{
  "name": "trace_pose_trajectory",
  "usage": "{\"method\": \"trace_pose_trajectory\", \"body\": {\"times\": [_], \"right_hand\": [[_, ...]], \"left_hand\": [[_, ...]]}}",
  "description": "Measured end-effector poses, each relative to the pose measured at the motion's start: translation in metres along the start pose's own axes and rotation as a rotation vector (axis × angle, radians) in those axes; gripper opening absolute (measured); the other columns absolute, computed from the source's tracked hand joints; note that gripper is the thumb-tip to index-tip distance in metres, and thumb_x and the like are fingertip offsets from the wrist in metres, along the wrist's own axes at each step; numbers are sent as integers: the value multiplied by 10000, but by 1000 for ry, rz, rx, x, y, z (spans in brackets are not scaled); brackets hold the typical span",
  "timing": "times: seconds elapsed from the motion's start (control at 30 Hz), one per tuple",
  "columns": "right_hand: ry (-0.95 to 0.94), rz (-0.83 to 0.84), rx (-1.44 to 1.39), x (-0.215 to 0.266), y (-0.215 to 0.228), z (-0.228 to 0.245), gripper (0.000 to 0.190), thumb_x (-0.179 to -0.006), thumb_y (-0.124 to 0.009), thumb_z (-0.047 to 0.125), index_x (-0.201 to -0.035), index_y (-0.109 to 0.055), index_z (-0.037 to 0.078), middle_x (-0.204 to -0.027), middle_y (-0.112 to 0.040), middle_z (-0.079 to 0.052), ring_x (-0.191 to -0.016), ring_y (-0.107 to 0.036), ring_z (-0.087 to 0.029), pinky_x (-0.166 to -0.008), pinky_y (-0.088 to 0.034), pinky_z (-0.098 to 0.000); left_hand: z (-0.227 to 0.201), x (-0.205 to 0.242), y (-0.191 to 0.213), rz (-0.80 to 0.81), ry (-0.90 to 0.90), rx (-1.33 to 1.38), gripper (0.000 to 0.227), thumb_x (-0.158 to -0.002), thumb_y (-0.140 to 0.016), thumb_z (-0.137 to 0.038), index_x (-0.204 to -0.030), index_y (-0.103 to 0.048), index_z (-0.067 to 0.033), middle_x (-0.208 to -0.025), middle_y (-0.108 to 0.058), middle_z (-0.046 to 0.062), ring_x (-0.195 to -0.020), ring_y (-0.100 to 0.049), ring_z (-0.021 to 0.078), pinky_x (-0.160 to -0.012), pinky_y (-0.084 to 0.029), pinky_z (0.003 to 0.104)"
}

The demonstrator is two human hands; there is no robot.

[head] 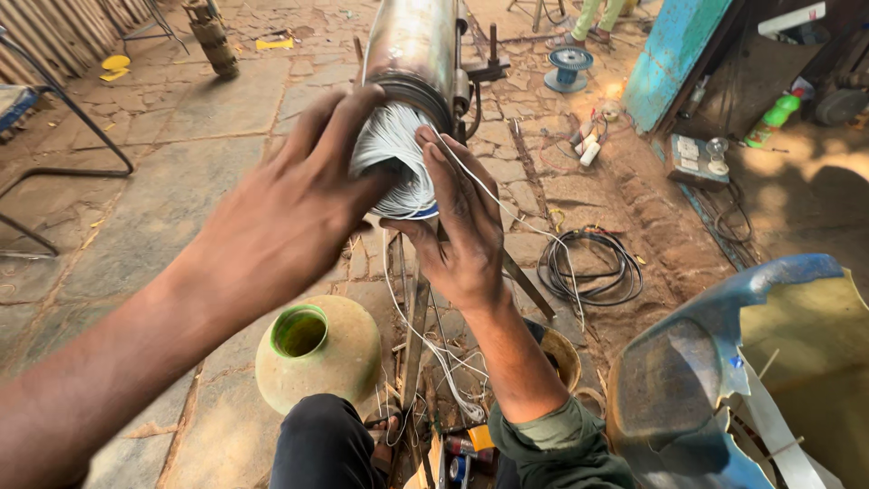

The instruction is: The person wraps a white wire coil around a metal cylinder using blue tape to secure it. They repeatedly adjust the coil, apply tape, and use a hammer to tap the cylinder, maintaining the bundle's position.

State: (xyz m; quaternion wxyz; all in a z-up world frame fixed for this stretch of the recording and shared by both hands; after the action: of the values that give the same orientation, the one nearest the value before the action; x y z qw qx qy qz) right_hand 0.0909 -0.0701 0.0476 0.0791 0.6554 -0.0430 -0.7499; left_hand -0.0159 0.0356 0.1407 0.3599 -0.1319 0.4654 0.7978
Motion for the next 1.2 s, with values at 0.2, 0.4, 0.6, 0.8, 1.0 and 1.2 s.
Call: {"method": "trace_pose_trajectory", "body": {"times": [0.2, 0.4, 0.6, 0.8, 1.0, 1.2], "right_hand": [[4, -20, -9, -1, -1, 1, 823, -935, -863, 213, -1568, -381, 1, -1555, -537, -165, -1437, -522, -341, -1241, -409, -414], [-36, -12, 20, 3, -2, 4, 856, -920, -853, 141, -1580, -336, -38, -1560, -516, -220, -1485, -514, -381, -1254, -392, -451], [-65, -23, 42, 5, -6, 7, 879, -921, -825, 114, -1592, -281, -48, -1565, -493, -237, -1491, -490, -378, -1280, -392, -455], [-112, -185, 239, 8, -6, 21, 583, -943, -729, 36, -1467, -484, -40, -1390, -633, -230, -1275, -642, -328, -1076, -517, -406], [-340, -327, 244, 21, 3, 43, 376, -996, -784, 27, -1354, -672, 8, -1138, -671, -125, -872, -669, -126, -619, -512, -181], [-312, -407, 446, 13, -10, 54, 354, -963, -797, 0, -1303, -697, -2, -1067, -671, -104, -846, -653, -148, -661, -493, -263]], "left_hand": [[-4, 47, -20, -552, 733, 876, 412, -901, -832, 3, -1285, -682, 22, -1022, -712, 84, -916, -720, 135, -818, -628, 287], [-36, 60, -82, -900, 1069, 1062, 309, -858, -841, 17, -1151, -748, 53, -970, -743, 108, -824, -651, 105, -753, -539, 221], [-35, 61, -90, -1000, 1014, 1110, 106, -886, -831, 14, -975, -773, 15, -969, -753, 114, -819, -674, 130, -710, -530, 230], [-35, 61, -83, -1006, 954, 951, 125, -883, -830, 13, -991, -766, 21, -934, -733, 118, -821, -679, 148, -707, -525, 253], [-31, 59, -78, -999, 952, 1064, 122, -879, -830, 36, -985, -770, 26, -915, -738, 111, -804, -677, 148, -710, -532, 258], [-26, 58, -70, -952, 892, 1068, 153, -864, -829, 50, -1002, -773, 16, -939, -743, 106, -848, -700, 156, -777, -560, 271]]}}
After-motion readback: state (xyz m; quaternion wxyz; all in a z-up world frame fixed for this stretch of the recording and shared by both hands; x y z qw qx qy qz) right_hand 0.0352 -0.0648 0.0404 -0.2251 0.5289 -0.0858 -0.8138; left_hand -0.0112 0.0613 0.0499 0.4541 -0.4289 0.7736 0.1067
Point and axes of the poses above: each hand's wrist, its own x-axis away from the middle knuckle, its own y-axis out of the back of the hand, z = x × y, the point moved 5 cm from there along -x, towards the middle knuckle
